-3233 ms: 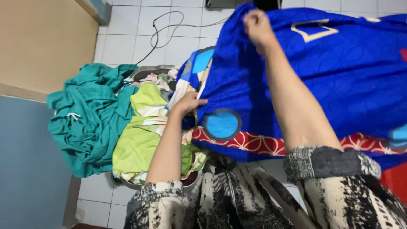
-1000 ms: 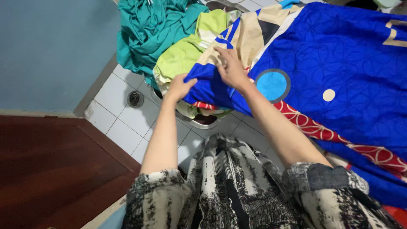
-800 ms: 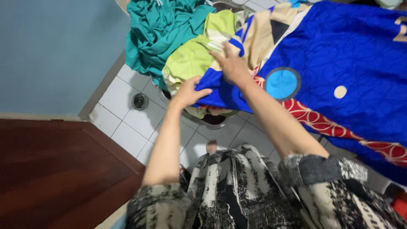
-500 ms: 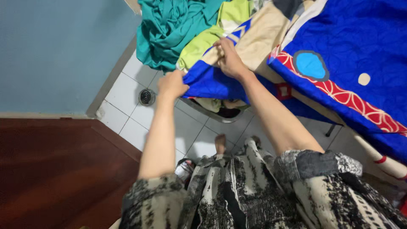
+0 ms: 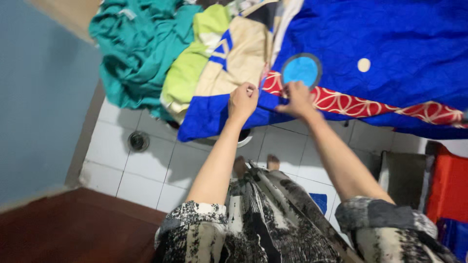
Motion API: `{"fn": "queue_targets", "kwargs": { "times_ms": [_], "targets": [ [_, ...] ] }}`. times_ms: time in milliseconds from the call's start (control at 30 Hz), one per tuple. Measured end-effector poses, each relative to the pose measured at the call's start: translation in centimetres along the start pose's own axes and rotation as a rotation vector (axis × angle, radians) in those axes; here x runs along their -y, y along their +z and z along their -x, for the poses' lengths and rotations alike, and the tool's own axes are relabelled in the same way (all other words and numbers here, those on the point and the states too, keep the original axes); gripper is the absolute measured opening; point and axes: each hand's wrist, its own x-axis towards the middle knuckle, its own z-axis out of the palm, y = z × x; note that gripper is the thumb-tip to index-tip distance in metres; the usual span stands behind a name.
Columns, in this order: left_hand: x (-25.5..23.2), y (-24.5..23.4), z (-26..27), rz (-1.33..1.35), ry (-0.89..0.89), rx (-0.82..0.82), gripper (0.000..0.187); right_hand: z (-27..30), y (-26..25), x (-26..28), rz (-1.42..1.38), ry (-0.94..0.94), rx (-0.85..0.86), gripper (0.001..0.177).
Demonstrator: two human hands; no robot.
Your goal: The person stands on a tiled floor and folds a large blue patterned bed sheet, lifting and aligning its edges, folding it over repeatedly and smoothing it into a smaller folded shape.
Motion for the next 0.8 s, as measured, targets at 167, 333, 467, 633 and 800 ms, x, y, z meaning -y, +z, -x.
{"fn": "queue_targets", "kwargs": {
  "times_ms": [167, 333, 467, 633, 800],
  "targets": [
    [1.1, 5.3, -0.5, -0.017, 0.017, -0.115, 0.055, 1.7, 3.7, 1.5, 0.243, -0.016, -0.163, 0.048],
    [-2.5, 7.9, -0.5, 0.515, -0.487, 0.289, 0.075, 0.4, -0.2, 0.4, -0.367, 0.258, -0.252, 0.028],
    [-8.9, 13.5, -0.5, 0.868, -0.285, 0.340, 0.062, 2.1, -5.5, -0.7, -0.533, 0.056, -0.465, 0.024],
    [-12.1, 15.3, -1.8, 0.912, -0.445, -0.045, 0.050, 6.0, -10.1, -2.9, -0.061, 0.131, -0.519, 0.060],
    [-13.8, 10.8, -4.5, 1.082, -0.239, -0.227, 0.036, 6.1, -13.8, -3.3, 0.006, 0.120, -0.562, 0.056]
  ]
}}
